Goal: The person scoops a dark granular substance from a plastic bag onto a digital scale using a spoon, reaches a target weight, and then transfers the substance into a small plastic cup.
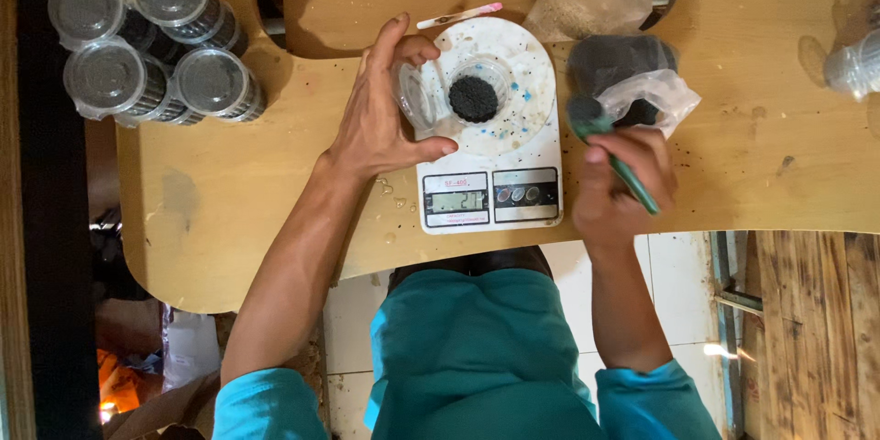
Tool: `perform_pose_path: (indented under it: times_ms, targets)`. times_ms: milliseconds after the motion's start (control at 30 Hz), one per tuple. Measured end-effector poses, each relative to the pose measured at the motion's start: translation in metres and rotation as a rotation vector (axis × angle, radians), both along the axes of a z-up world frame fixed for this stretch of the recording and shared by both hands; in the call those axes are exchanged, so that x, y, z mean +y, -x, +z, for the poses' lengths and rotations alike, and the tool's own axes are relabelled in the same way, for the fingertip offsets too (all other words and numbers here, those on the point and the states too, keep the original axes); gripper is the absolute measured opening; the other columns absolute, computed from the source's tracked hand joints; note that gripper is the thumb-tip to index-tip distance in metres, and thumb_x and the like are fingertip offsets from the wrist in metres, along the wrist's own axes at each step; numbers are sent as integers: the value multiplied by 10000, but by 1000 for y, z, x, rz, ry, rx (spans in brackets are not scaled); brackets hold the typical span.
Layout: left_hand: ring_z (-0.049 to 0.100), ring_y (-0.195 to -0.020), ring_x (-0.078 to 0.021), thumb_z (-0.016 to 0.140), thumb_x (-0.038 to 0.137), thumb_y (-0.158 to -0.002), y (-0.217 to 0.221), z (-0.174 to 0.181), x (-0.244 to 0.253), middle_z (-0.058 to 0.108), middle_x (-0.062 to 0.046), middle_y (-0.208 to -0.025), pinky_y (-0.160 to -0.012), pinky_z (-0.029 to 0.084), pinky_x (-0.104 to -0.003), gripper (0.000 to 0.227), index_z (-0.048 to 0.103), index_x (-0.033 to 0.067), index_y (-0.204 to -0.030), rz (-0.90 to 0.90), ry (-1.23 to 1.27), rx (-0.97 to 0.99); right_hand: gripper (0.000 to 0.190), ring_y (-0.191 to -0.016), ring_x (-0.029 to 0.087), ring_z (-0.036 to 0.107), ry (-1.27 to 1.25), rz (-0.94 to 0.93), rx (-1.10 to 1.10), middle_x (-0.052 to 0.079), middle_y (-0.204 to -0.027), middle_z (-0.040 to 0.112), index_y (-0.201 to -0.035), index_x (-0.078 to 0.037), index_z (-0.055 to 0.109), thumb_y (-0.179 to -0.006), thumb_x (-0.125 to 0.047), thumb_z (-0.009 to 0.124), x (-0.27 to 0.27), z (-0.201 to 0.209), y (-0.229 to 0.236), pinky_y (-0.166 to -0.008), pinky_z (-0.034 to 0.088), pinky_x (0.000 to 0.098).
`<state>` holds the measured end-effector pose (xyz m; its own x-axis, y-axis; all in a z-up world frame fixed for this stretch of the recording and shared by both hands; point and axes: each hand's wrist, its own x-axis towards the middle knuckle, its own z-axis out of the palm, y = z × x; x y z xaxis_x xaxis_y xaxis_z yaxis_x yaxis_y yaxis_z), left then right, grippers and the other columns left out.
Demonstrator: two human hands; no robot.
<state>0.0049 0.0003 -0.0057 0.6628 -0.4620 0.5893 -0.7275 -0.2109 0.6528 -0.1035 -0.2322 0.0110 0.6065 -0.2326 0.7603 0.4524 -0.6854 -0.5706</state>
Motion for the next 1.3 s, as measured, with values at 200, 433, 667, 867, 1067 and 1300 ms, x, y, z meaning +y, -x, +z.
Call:
perform_pose_path:
  times_ms: [200, 433, 667, 867, 1067, 1300]
  targets:
    - [549, -1113, -262, 670, 562, -749, -1, 0, 0, 538, -173, -1168, -1002, 348, -407, 1003, 84, 78, -1403, -8, 25, -32, 78, -701, 226, 567, 129, 264, -31, 173, -853, 573, -916, 57, 594, -844, 29, 603, 22, 6, -31, -585, 462, 293]
    - [546, -1098, -245, 703, 558, -735, -1, -1, 0, 530, -147, -1188, -1006, 324, -382, 1028, 83, 89, -1407, -16, 3, -22, 171, -797, 288, 532, 275, 401, 100, 174, -911, 485, -990, 63, 619, -851, 125, 540, 31, 16, -34, -682, 437, 339]
    - [537, -1140, -241, 725, 540, -741, 0, -2, -1, 536, -135, -1194, -1010, 340, -390, 1029, 79, 94, -1407, -5, -11, -14, 133, -720, 250, 524, 211, 224, -145, 182, -897, 546, -964, 67, 611, -837, 72, 570, 5, -5, -29, -591, 450, 326]
    - [533, -1141, -243, 749, 516, -738, 0, -3, -1, 537, -143, -1196, -1011, 335, -392, 1035, 79, 95, -1404, -5, -17, -14, 108, -728, 247, 539, -38, 94, -64, 152, -848, 537, -919, 19, 617, -882, -36, 532, -43, -37, -11, -663, 448, 334]
    - [546, -1130, -241, 729, 533, -751, -1, -3, -1, 543, -146, -1181, -1008, 344, -399, 1025, 75, 96, -1409, 6, -19, -22, 109, -497, 168, 478, -550, 158, -9, 105, -770, 514, -848, 9, 580, -937, -27, 528, -80, -62, 1, -470, 432, 274]
    - [556, -1120, -255, 720, 540, -757, -1, -4, -2, 549, -168, -1173, -1002, 374, -400, 1022, 73, 81, -1402, 12, -21, -45, 95, -566, 167, 494, -289, 30, 287, 115, -698, 556, -866, 36, 617, -899, -10, 541, -58, -36, 9, -528, 387, 269]
